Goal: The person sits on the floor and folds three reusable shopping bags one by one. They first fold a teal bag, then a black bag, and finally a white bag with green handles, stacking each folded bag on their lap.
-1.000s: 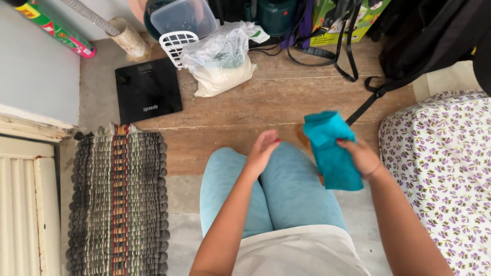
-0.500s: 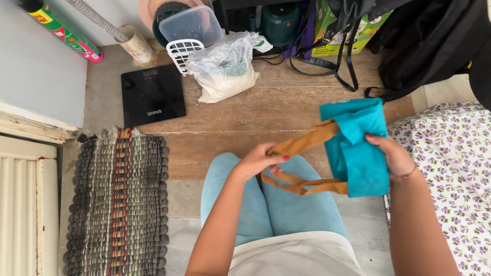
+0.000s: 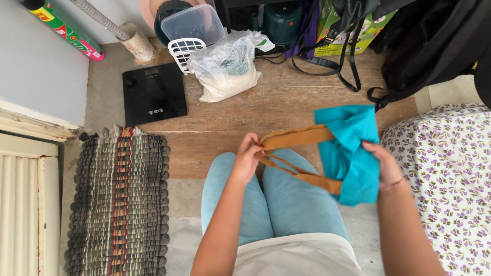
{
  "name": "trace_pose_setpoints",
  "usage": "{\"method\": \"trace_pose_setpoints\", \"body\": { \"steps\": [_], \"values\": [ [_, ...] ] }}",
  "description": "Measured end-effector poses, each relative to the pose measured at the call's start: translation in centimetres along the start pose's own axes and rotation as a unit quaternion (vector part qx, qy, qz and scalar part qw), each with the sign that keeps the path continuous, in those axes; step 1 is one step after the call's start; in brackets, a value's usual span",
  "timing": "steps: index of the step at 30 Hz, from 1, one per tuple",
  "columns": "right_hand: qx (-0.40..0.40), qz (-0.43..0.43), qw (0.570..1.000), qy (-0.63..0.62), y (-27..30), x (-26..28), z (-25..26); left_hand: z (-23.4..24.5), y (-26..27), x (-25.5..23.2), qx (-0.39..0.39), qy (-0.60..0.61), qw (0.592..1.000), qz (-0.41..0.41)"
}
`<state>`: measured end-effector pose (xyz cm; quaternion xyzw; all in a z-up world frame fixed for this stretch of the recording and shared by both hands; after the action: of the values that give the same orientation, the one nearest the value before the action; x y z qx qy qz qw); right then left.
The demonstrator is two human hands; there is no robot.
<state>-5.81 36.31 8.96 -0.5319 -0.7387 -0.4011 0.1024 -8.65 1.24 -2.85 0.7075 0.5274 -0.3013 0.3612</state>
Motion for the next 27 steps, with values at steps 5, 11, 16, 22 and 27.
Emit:
{"method": "trace_pose_setpoints", "body": {
  "steps": [5,11,16,22,27],
  "values": [
    [0.047,-0.062,0.996,-0.045,1.2,-5.2,-2.4,-1.5,-1.1,5.6,0.061,-0.151,0.987,0.018],
    [0.044,-0.174,0.979,-0.099,1.5,-11.5,-5.6,-8.1,0.9,2.0,0.123,-0.003,0.989,0.079],
    [0.074,-0.137,0.987,0.038,0.7,-11.7,-5.6,-9.4,1.9,-0.5,0.132,0.080,0.985,0.073],
    [0.029,0.168,0.869,0.465,2.7,-10.9,-10.3,-11.2,3.2,-1.2,0.197,0.156,0.964,0.085],
    [-0.018,0.474,0.697,0.537,4.4,-10.3,-14.1,-11.4,3.9,-2.5,0.200,0.187,0.959,0.066]
  ]
}}
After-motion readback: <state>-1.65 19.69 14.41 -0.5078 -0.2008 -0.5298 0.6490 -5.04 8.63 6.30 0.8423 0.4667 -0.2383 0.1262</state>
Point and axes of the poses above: each hand's wrist, its own y-axis away from the middle knuckle, its own z-axis out of the back of the hand, x = y × z, the point moved 2 cm from there along -y, towards the middle knuckle, and after that the axes turned 14 degrees about -y, right-handed, at the moved point
